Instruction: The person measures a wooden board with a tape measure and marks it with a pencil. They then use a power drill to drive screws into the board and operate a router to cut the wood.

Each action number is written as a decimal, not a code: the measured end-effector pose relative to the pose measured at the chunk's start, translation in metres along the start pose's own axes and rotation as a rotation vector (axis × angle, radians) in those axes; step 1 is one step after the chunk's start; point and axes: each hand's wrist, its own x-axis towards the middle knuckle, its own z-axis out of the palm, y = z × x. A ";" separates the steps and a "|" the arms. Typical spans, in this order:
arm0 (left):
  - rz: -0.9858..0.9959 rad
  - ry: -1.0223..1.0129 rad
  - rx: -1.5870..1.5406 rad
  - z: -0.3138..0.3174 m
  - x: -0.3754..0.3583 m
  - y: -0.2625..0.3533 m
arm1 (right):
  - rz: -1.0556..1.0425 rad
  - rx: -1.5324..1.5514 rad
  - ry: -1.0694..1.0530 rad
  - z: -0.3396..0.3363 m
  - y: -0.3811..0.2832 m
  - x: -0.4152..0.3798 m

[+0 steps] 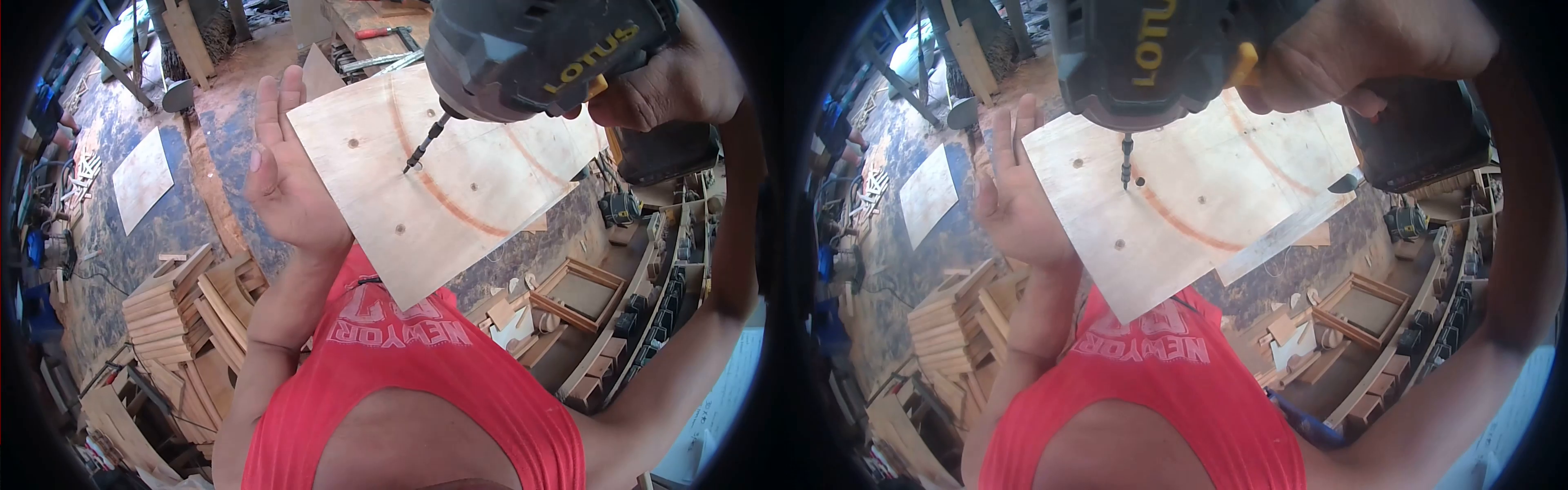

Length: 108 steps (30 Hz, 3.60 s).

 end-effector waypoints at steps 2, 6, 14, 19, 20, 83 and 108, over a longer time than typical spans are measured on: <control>0.016 0.007 -0.010 -0.001 0.002 -0.002 | 0.000 -0.002 0.002 -0.001 -0.001 -0.001; 0.010 0.027 -0.005 0.005 0.001 0.000 | 0.010 -0.004 0.008 -0.009 -0.002 -0.003; 0.027 0.013 -0.048 0.002 -0.001 -0.001 | 0.015 -0.013 0.010 -0.012 -0.001 -0.004; 0.016 -0.020 -0.131 -0.003 -0.001 -0.002 | 0.009 -0.016 0.003 -0.014 0.000 -0.002; 0.015 -0.027 -0.149 -0.003 -0.001 -0.003 | 0.008 -0.017 0.002 -0.014 0.000 -0.003; -0.022 0.040 -0.131 -0.002 -0.008 -0.003 | 0.034 -0.004 -0.036 0.001 -0.029 0.025; 0.353 -0.701 1.536 0.008 0.002 0.040 | 0.256 -0.379 0.096 0.026 -0.069 0.009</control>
